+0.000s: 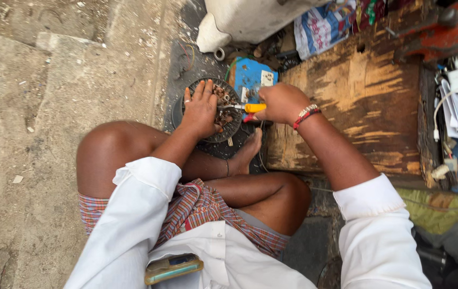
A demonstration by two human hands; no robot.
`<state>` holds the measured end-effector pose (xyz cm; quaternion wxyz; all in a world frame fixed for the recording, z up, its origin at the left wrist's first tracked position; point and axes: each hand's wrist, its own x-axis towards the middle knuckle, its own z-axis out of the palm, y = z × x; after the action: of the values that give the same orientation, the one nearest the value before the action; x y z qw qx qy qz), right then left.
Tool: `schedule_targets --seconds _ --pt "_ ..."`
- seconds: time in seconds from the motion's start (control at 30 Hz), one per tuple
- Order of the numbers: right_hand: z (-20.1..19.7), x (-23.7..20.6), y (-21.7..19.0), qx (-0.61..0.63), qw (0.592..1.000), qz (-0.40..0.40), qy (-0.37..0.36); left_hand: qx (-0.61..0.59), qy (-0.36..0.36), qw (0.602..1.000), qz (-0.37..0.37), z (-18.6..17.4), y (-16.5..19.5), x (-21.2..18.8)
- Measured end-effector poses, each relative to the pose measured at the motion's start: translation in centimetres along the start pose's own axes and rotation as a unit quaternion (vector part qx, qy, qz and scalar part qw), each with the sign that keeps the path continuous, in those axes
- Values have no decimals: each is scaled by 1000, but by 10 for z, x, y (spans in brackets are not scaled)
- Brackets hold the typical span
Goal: The person sits on the ground holding an electric motor armature and uses pliers to grip and pull copper windings out of the armature slots one at a time, working around the part and collecting the removed wire.
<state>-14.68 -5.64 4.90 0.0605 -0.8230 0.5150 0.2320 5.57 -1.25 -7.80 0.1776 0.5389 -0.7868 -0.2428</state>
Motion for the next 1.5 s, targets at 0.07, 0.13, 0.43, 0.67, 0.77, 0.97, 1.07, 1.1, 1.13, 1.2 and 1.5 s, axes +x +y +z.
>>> schedule_targets --seconds 0.07,0.13,0.43,0.67,0.77,0.97,1.07,1.1,1.13,1.2,1.5 --pt "-4 -5 0 0 998 34 -47 -11 8 1000 -5 -1 -2 2" --pt "3 -25 8 -10 999 40 -28 -25 11 1000 -2 2 -5 3" --pt "116 -126 57 214 955 184 89 -52 38 998 -8 25 -14 -1" --pt "242 -153 -4 821 543 129 119 -33 118 991 -49 48 -11 -30" --pt "270 -141 -29 849 505 78 135 10 128 991 -42 62 3 -40" --pt "280 -135 -47 867 458 83 179 80 180 980 -15 74 16 -29" --pt "284 -137 -48 866 456 84 186 73 170 983 -16 76 11 -25" --pt "287 -136 -48 867 453 82 189 58 171 984 -15 77 9 -26" --pt "289 -135 -49 868 451 80 191 41 171 984 -16 79 7 -27" --pt "294 -132 -50 870 449 78 187 7 194 981 1 83 3 -29" --pt "301 -125 -56 878 440 82 170 15 203 979 20 89 -2 -34"
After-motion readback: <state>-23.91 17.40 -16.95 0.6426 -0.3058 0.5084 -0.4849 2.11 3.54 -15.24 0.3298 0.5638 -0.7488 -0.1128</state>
